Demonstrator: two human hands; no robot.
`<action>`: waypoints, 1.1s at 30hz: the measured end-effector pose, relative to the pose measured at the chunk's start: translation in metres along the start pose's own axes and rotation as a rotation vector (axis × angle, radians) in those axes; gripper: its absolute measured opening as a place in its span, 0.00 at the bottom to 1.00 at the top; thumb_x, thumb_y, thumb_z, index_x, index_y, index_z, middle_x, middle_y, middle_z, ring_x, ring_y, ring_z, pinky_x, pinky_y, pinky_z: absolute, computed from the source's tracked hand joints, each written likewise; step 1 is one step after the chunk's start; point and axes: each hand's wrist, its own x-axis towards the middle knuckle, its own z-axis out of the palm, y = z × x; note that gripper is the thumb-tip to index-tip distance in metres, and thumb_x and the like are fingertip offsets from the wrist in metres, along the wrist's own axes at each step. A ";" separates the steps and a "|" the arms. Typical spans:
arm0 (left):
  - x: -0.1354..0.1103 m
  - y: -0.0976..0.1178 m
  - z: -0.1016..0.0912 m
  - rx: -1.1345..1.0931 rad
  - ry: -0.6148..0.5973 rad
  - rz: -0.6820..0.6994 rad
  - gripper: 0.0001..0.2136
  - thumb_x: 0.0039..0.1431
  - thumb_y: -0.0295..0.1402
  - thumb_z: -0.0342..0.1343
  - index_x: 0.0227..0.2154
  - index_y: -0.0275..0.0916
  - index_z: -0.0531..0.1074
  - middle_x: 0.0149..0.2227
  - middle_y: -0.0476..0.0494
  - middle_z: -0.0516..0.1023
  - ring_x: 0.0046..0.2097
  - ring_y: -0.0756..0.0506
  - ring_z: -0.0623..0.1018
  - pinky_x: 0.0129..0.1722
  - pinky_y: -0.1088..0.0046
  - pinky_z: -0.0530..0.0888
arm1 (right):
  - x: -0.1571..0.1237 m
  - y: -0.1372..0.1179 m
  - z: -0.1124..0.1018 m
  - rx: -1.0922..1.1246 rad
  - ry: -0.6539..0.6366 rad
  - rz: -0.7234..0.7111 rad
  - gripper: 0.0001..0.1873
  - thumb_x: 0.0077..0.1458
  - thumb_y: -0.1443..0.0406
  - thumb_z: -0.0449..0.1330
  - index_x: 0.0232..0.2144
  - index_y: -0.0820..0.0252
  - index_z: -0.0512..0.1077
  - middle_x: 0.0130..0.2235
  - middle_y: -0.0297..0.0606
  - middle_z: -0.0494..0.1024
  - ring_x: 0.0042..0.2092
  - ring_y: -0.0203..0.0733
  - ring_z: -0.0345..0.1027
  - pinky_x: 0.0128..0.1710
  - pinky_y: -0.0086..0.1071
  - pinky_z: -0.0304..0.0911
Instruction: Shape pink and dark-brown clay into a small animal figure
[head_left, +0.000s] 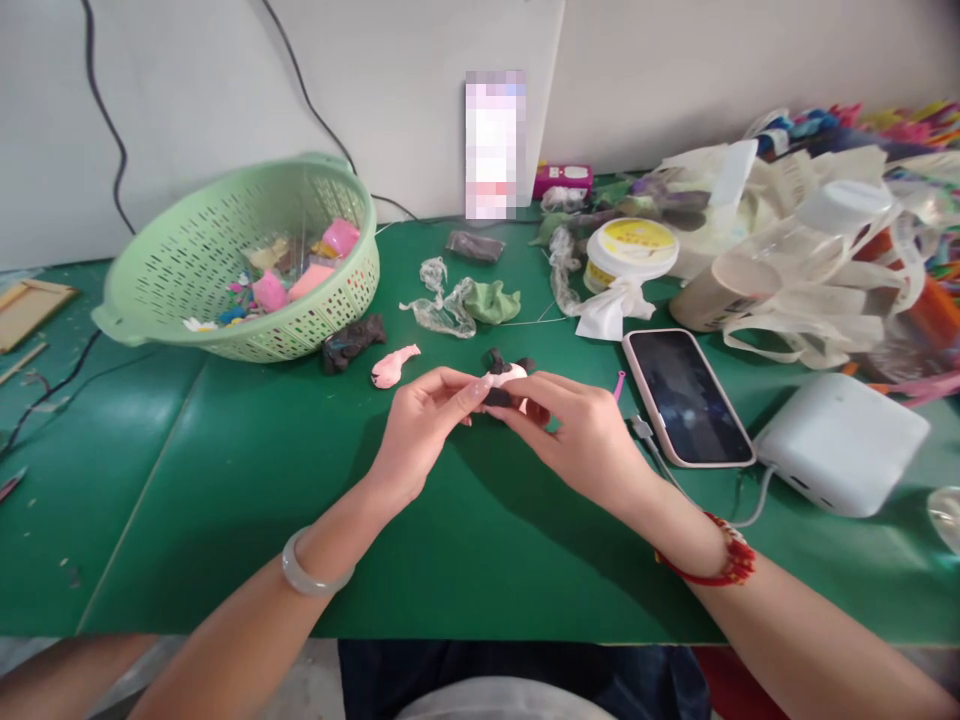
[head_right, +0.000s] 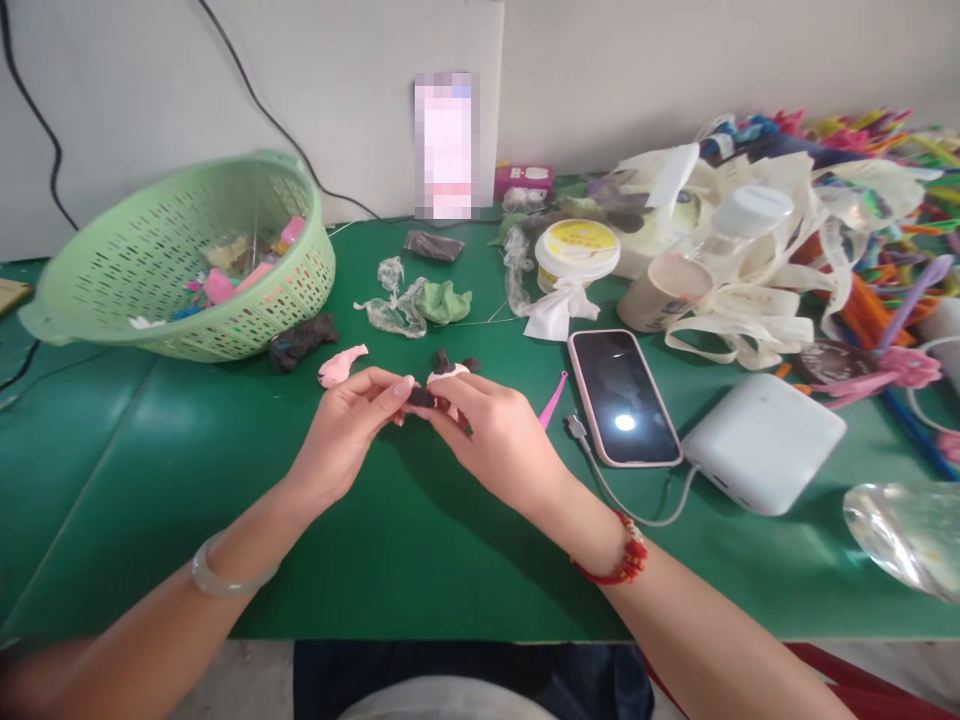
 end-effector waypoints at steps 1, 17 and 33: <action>0.000 0.000 0.000 0.016 -0.001 0.011 0.12 0.51 0.44 0.71 0.28 0.40 0.80 0.29 0.48 0.80 0.31 0.52 0.75 0.32 0.76 0.72 | 0.000 0.001 0.000 -0.022 0.002 -0.015 0.07 0.65 0.65 0.59 0.34 0.59 0.75 0.28 0.36 0.76 0.26 0.35 0.66 0.27 0.29 0.60; -0.001 0.013 -0.004 0.186 -0.099 0.167 0.08 0.53 0.36 0.70 0.37 0.45 0.84 0.40 0.43 0.84 0.41 0.43 0.81 0.49 0.64 0.76 | -0.001 0.004 -0.001 -0.102 0.015 -0.029 0.10 0.65 0.67 0.57 0.35 0.58 0.78 0.30 0.40 0.80 0.29 0.39 0.70 0.29 0.32 0.63; 0.000 0.013 -0.007 0.287 -0.127 0.160 0.05 0.54 0.37 0.69 0.33 0.45 0.82 0.36 0.46 0.85 0.39 0.43 0.83 0.47 0.64 0.78 | 0.000 0.003 -0.002 -0.270 0.039 -0.194 0.09 0.67 0.68 0.55 0.35 0.60 0.75 0.31 0.41 0.79 0.30 0.40 0.72 0.31 0.33 0.65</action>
